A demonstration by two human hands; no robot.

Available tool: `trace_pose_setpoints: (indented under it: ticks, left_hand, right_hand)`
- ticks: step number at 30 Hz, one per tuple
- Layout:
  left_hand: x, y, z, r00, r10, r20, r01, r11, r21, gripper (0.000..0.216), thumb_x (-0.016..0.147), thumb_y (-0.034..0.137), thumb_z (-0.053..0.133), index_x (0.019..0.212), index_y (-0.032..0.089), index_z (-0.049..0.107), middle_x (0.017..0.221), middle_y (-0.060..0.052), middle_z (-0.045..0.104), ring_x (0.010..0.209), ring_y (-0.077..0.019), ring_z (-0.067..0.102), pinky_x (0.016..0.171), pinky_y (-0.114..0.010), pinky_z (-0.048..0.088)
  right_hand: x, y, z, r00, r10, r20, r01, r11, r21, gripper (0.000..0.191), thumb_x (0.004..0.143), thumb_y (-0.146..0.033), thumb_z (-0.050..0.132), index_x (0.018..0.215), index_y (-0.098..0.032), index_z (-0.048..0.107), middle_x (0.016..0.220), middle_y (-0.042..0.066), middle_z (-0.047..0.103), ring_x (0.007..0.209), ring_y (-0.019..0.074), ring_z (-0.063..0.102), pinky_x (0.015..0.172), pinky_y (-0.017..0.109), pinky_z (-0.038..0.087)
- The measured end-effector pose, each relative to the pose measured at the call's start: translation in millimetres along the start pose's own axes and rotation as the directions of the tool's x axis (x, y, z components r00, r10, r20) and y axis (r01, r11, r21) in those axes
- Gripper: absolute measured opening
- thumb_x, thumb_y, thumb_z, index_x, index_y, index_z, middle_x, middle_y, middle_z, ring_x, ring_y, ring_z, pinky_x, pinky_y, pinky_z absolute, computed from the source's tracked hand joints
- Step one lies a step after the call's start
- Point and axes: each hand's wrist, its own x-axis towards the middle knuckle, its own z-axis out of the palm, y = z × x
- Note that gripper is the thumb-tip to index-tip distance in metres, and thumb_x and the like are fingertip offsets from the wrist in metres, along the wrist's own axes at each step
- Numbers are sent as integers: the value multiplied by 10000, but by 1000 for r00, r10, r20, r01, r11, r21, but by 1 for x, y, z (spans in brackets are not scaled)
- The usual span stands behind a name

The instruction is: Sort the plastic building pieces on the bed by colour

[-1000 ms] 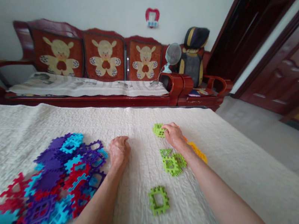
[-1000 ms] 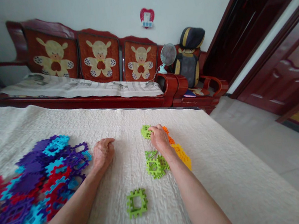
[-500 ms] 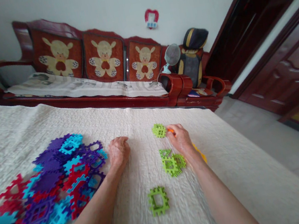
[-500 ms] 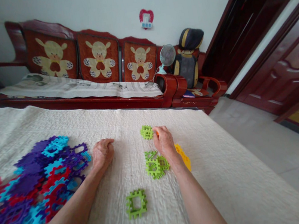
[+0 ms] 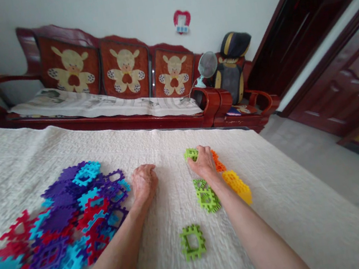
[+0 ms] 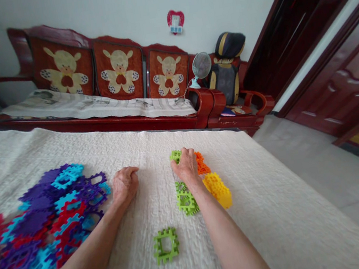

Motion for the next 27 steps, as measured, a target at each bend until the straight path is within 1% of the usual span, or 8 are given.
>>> trace_pose_setpoints:
  ticks: [3, 5, 7, 10, 12, 17, 21, 27]
  left_hand:
    - [0, 1, -1, 1000, -4, 2, 4, 1000, 7, 380, 890, 160, 438, 1058, 193, 776, 1134, -91, 756, 1086, -244, 668, 1027, -360, 471]
    - [0, 1, -2, 1000, -11, 2, 11, 1000, 16, 379, 896, 163, 435, 1061, 191, 775, 1143, -93, 753, 1089, -245, 666, 1019, -358, 472]
    - [0, 2, -3, 1000, -15, 7, 15, 1000, 24, 374, 898, 166, 439, 1057, 197, 776, 1144, -89, 753, 1090, -243, 664, 1014, -352, 472]
    - [1, 2, -4, 1000, -15, 15, 14, 999, 32, 369, 895, 163, 450, 1059, 212, 777, 1139, -81, 754, 1088, -233, 664, 1007, -338, 471]
    - [1, 2, -4, 1000, -13, 19, 12, 999, 36, 368, 896, 163, 452, 1060, 212, 777, 1142, -81, 753, 1086, -233, 663, 1004, -336, 471]
    - [1, 2, -4, 1000, -11, 30, 10, 999, 43, 374, 899, 169, 447, 1077, 201, 775, 1146, -87, 751, 1091, -241, 662, 1004, -348, 472]
    - [1, 2, -3, 1000, -4, 27, 3, 999, 39, 378, 898, 170, 444, 1076, 196, 776, 1147, -92, 751, 1091, -244, 663, 1007, -356, 473]
    - [1, 1, -3, 1000, -3, 23, 2, 999, 40, 372, 894, 166, 449, 1062, 206, 778, 1149, -83, 752, 1090, -237, 664, 1005, -346, 474]
  right_hand:
    - [1, 3, 2, 999, -35, 17, 35, 999, -15, 388, 837, -256, 605, 1209, -152, 572, 1192, 143, 568, 1150, 278, 563, 1013, 364, 442]
    - [1, 5, 3, 998, -64, 22, 64, 998, -27, 383, 843, -231, 588, 1218, -154, 575, 1195, 143, 575, 1160, 271, 562, 1022, 360, 437]
    - [0, 7, 3, 998, -67, 14, 67, 997, -38, 400, 851, -267, 599, 1234, -154, 573, 1212, 146, 570, 1167, 271, 560, 1019, 358, 438]
    - [0, 6, 3, 999, -35, -2, 35, 998, -56, 438, 849, -368, 633, 1231, -163, 574, 1227, 142, 558, 1171, 280, 560, 993, 361, 450]
    - [1, 4, 5, 1000, -19, 0, 19, 997, -71, 441, 843, -401, 641, 1212, -168, 578, 1218, 138, 556, 1164, 286, 564, 974, 364, 458]
    - [4, 3, 10, 1000, -26, -9, 25, 997, -74, 401, 826, -339, 632, 1190, -180, 579, 1189, 125, 557, 1122, 275, 578, 959, 357, 460]
    - [4, 3, 13, 999, -40, -18, 39, 998, -57, 414, 815, -301, 625, 1205, -172, 571, 1194, 120, 548, 1115, 263, 574, 957, 352, 457]
    - [0, 2, 17, 998, -10, -59, 8, 999, -33, 493, 804, -407, 661, 1235, -197, 547, 1246, 118, 521, 1134, 285, 543, 926, 381, 456]
